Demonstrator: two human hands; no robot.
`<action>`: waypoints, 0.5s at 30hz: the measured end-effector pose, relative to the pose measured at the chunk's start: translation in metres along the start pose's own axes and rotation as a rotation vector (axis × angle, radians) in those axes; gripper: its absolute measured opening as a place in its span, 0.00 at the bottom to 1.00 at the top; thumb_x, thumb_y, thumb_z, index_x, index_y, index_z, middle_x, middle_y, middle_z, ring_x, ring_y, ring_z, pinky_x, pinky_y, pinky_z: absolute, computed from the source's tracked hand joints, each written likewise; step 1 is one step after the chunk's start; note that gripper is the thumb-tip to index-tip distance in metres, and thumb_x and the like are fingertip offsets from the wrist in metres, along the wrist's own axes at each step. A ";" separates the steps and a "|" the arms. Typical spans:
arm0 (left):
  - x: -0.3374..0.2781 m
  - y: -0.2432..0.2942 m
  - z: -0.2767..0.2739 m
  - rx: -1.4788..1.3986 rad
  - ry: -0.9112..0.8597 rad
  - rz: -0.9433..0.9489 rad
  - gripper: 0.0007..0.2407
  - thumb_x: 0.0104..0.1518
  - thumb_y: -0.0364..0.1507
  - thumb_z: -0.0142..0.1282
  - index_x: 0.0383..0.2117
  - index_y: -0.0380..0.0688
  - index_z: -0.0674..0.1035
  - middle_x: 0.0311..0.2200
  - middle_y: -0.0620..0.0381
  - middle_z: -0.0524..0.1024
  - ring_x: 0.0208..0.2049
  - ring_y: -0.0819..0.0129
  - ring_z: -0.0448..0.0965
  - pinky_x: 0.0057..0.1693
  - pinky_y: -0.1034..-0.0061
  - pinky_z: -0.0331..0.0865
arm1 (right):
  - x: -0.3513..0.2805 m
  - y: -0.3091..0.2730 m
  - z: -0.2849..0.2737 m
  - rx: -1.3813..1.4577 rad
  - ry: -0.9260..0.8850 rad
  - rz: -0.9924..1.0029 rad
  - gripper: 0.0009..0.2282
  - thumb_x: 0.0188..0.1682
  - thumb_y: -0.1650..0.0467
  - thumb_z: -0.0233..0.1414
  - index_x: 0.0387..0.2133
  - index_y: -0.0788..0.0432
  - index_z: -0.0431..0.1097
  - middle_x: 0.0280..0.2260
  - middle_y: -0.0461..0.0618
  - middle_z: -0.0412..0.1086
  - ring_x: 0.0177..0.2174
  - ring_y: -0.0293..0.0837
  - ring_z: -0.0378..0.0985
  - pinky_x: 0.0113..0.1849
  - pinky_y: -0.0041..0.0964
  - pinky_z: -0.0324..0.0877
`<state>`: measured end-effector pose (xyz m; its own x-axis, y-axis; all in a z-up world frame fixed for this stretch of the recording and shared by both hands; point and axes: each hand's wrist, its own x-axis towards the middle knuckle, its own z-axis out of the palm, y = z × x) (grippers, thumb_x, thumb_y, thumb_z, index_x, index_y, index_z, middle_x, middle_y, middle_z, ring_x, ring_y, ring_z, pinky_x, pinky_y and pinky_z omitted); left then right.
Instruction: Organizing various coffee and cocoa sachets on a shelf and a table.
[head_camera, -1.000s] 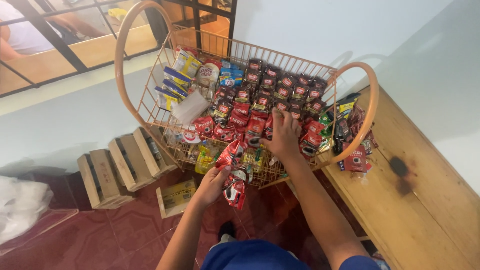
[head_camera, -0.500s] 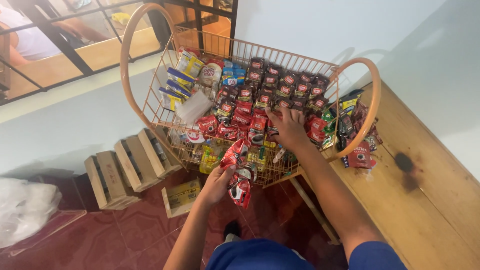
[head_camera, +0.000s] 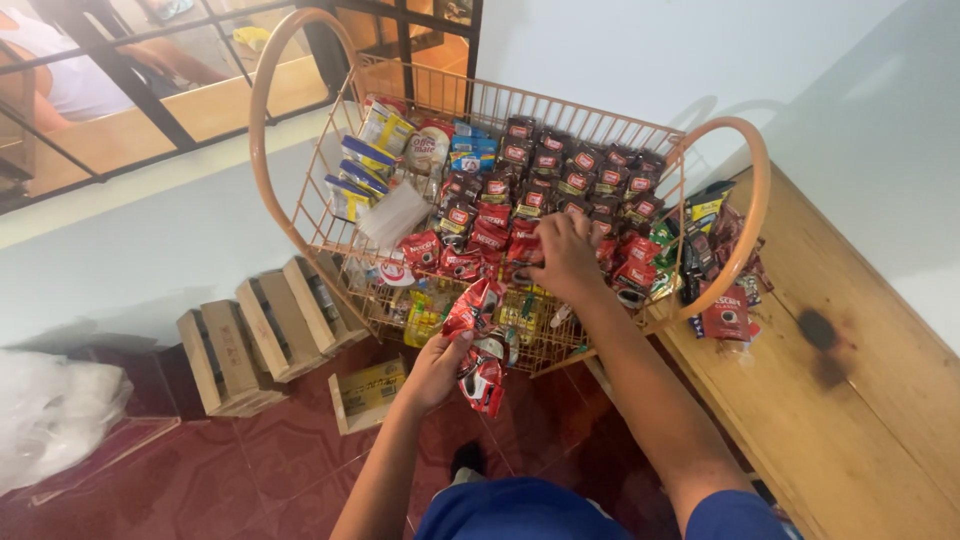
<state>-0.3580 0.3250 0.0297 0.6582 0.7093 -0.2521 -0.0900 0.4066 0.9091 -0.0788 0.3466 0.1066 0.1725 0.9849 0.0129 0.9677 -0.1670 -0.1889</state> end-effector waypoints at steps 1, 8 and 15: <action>0.000 0.001 -0.001 0.000 0.004 0.002 0.14 0.68 0.37 0.47 0.42 0.38 0.81 0.33 0.64 0.79 0.34 0.80 0.73 0.44 0.79 0.70 | 0.002 0.003 0.003 0.000 0.000 -0.005 0.33 0.34 0.56 0.70 0.51 0.57 0.66 0.58 0.51 0.61 0.64 0.57 0.47 0.60 0.57 0.43; 0.008 0.006 0.008 -0.021 -0.029 0.000 0.14 0.68 0.37 0.47 0.41 0.38 0.81 0.33 0.65 0.79 0.34 0.80 0.74 0.45 0.79 0.70 | 0.003 0.018 0.028 -0.001 0.255 -0.067 0.31 0.38 0.59 0.70 0.52 0.56 0.65 0.49 0.54 0.65 0.59 0.57 0.56 0.56 0.60 0.48; 0.034 -0.044 -0.010 0.019 -0.046 0.001 0.18 0.72 0.40 0.47 0.38 0.35 0.80 0.29 0.64 0.76 0.31 0.79 0.70 0.41 0.78 0.67 | -0.030 0.011 0.016 0.253 0.423 -0.024 0.31 0.38 0.65 0.67 0.56 0.57 0.64 0.56 0.59 0.61 0.57 0.58 0.60 0.58 0.61 0.50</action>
<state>-0.3394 0.3367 -0.0224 0.6922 0.6819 -0.2363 -0.0766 0.3950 0.9155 -0.0759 0.3157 0.0886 0.2613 0.8750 0.4077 0.9065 -0.0772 -0.4152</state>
